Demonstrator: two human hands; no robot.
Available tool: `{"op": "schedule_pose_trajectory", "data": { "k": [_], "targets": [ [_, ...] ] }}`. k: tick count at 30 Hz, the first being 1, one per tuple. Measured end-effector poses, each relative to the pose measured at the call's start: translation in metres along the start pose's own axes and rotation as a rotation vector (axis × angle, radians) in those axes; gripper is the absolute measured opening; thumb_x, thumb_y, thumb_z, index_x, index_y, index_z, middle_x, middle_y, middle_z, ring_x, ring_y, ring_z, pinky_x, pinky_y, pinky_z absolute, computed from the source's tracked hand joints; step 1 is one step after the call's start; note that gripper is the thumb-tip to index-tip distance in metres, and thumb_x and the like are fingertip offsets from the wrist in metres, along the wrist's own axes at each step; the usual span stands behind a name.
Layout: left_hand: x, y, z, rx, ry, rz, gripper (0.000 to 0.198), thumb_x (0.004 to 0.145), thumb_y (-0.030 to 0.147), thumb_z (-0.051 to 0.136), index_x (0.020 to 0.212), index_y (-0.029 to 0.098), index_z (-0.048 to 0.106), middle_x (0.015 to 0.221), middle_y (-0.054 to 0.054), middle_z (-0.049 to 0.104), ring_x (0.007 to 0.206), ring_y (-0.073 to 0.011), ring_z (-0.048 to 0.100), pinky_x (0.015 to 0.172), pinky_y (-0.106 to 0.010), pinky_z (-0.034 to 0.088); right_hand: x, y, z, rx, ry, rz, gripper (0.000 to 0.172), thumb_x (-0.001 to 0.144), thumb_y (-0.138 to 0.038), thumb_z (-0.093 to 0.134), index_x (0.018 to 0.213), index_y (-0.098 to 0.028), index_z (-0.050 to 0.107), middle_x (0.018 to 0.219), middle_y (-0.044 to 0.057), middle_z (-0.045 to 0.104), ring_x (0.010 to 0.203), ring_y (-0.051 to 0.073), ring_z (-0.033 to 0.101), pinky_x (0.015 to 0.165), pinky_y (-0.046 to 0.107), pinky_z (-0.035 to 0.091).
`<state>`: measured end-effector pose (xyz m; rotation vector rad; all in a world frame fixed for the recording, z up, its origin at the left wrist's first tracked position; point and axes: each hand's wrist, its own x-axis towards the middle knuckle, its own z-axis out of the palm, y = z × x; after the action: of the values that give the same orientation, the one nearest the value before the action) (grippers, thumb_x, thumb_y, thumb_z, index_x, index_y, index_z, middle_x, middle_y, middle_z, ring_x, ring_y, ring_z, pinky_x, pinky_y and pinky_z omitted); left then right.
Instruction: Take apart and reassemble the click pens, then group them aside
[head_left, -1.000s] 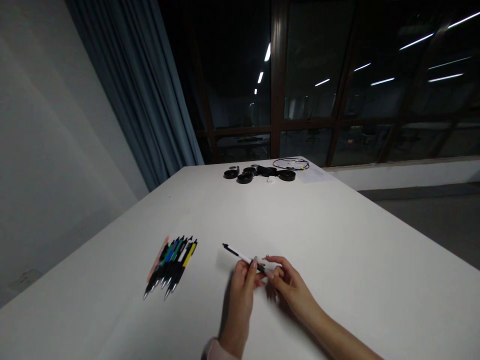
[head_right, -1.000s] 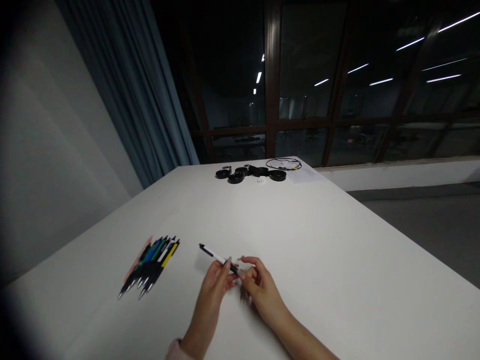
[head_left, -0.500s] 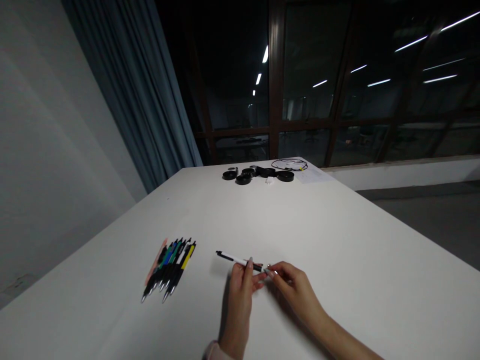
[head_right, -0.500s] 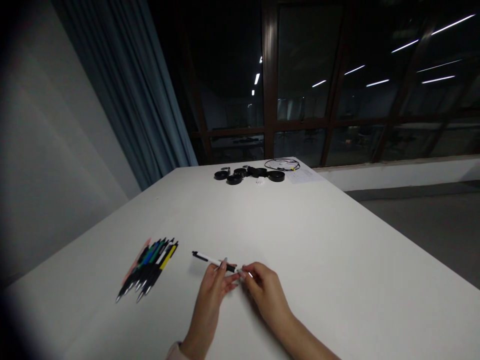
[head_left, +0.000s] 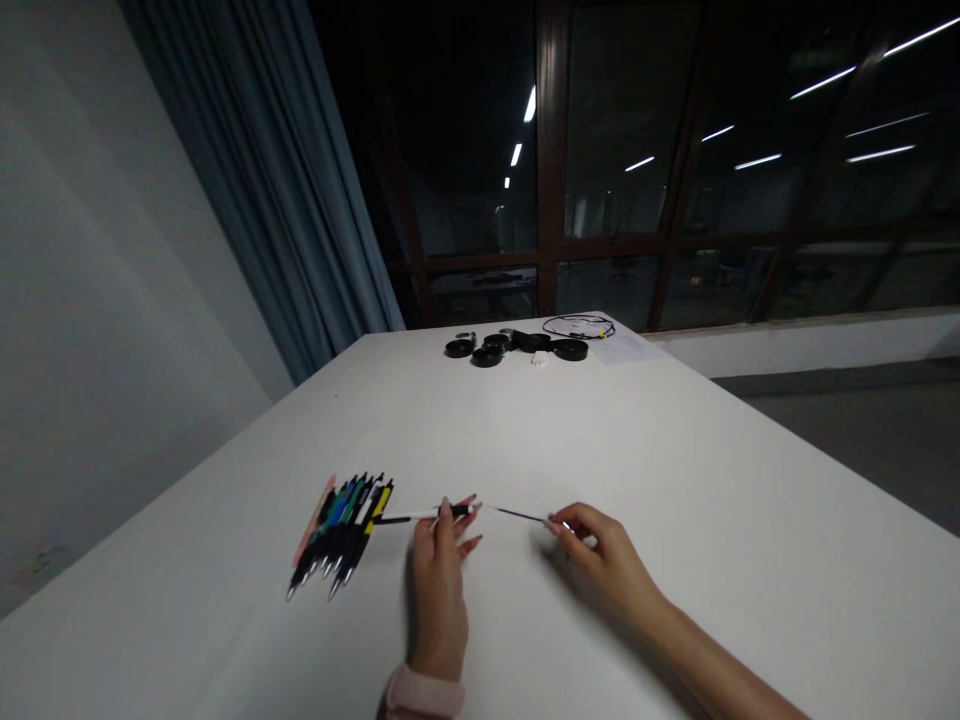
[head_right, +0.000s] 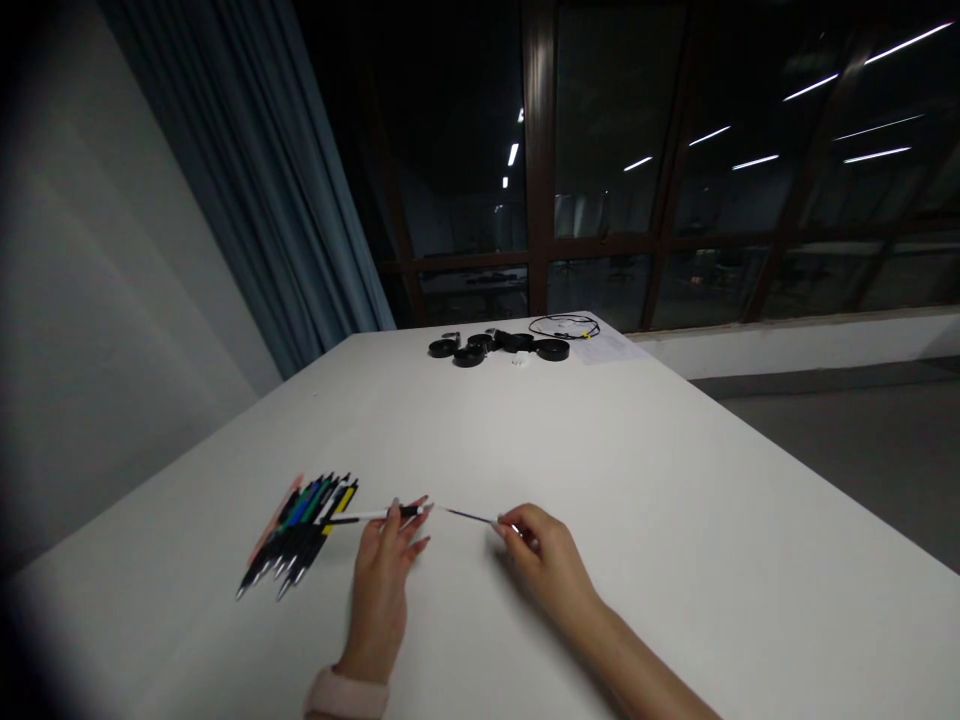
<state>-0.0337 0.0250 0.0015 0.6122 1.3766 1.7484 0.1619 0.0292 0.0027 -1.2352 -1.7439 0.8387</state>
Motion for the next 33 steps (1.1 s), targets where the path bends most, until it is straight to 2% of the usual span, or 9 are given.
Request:
{"op": "schedule_pose_trajectory", "data": {
  "k": [3,6,9,12,15,18,20,25,33],
  "targets": [
    [0.009,-0.002,-0.005,0.094,0.024,0.011,0.056,0.064,0.068,0.069,0.086,0.017,0.060,0.091,-0.010,0.073,0.077,-0.0187,0.068,0.055,-0.023,0.047,0.002,0.006,-0.006,-0.097,0.033,0.050,0.030,0.092,-0.041,0.047,0.090,-0.019,0.067,0.077,0.005,0.069,0.067,0.019,0.060,0.063,0.028,0.044],
    [0.011,-0.011,-0.004,0.257,-0.112,0.029,0.060,0.063,0.070,0.069,0.088,0.015,0.064,0.072,-0.006,0.071,0.057,-0.0141,0.059,0.048,-0.022,0.040,0.003,0.010,-0.011,-0.248,0.016,0.076,0.029,0.094,-0.037,0.043,0.092,-0.019,0.066,0.085,0.007,0.072,0.075,0.021,0.064,0.068,0.030,0.044],
    [0.004,-0.019,0.002,0.357,-0.256,0.054,0.070,0.067,0.068,0.067,0.107,0.011,0.063,0.058,-0.001,0.065,0.049,-0.0135,0.052,0.047,-0.024,0.036,0.003,0.012,-0.014,-0.410,-0.017,0.090,0.028,0.094,-0.031,0.042,0.093,-0.018,0.067,0.089,0.008,0.073,0.079,0.023,0.066,0.070,0.030,0.044],
    [-0.008,-0.022,0.006,0.448,-0.336,0.128,0.077,0.075,0.061,0.063,0.130,0.010,0.051,0.053,0.005,0.059,0.048,-0.0145,0.051,0.048,-0.024,0.035,0.001,0.012,-0.013,-0.513,-0.043,0.093,0.027,0.095,-0.027,0.042,0.097,-0.018,0.067,0.092,0.009,0.074,0.081,0.023,0.068,0.069,0.029,0.045],
    [-0.018,-0.018,0.006,0.631,-0.369,0.223,0.060,0.084,0.049,0.056,0.133,0.016,0.051,0.054,0.007,0.055,0.049,-0.0141,0.052,0.049,-0.023,0.034,0.000,0.010,-0.011,-0.554,-0.058,0.089,0.025,0.095,-0.023,0.043,0.101,-0.017,0.066,0.094,0.009,0.074,0.082,0.022,0.069,0.070,0.028,0.045],
    [-0.025,-0.013,0.006,0.850,-0.425,0.311,0.033,0.088,0.037,0.051,0.114,0.024,0.066,0.058,0.005,0.059,0.051,-0.0134,0.054,0.051,-0.023,0.034,-0.001,0.007,-0.010,-0.569,-0.072,0.093,0.024,0.096,-0.022,0.044,0.104,-0.017,0.066,0.094,0.009,0.075,0.083,0.022,0.070,0.071,0.027,0.045],
    [-0.029,-0.010,0.008,0.982,-0.457,0.405,0.026,0.088,0.029,0.050,0.104,0.025,0.070,0.060,0.003,0.062,0.053,-0.0139,0.056,0.052,-0.024,0.032,-0.002,0.005,-0.010,-0.584,-0.085,0.086,0.023,0.096,-0.021,0.043,0.102,-0.018,0.066,0.095,0.009,0.075,0.085,0.022,0.070,0.071,0.027,0.045],
    [-0.034,-0.011,0.014,1.210,-0.494,0.624,0.028,0.090,0.022,0.046,0.101,0.023,0.072,0.067,-0.002,0.069,0.062,-0.0185,0.062,0.063,-0.028,0.038,-0.005,0.001,-0.007,-0.622,-0.113,0.064,0.023,0.098,-0.020,0.041,0.104,-0.016,0.063,0.096,0.011,0.075,0.087,0.023,0.071,0.071,0.027,0.044],
    [-0.034,-0.015,0.018,1.323,-0.561,0.688,0.033,0.094,0.022,0.044,0.114,0.019,0.069,0.082,-0.007,0.075,0.071,-0.0208,0.067,0.074,-0.033,0.043,-0.004,0.000,-0.006,-0.620,-0.136,0.087,0.015,0.094,-0.015,0.044,0.095,-0.018,0.059,0.090,0.008,0.075,0.081,0.021,0.071,0.065,0.026,0.041]
  ]
}}
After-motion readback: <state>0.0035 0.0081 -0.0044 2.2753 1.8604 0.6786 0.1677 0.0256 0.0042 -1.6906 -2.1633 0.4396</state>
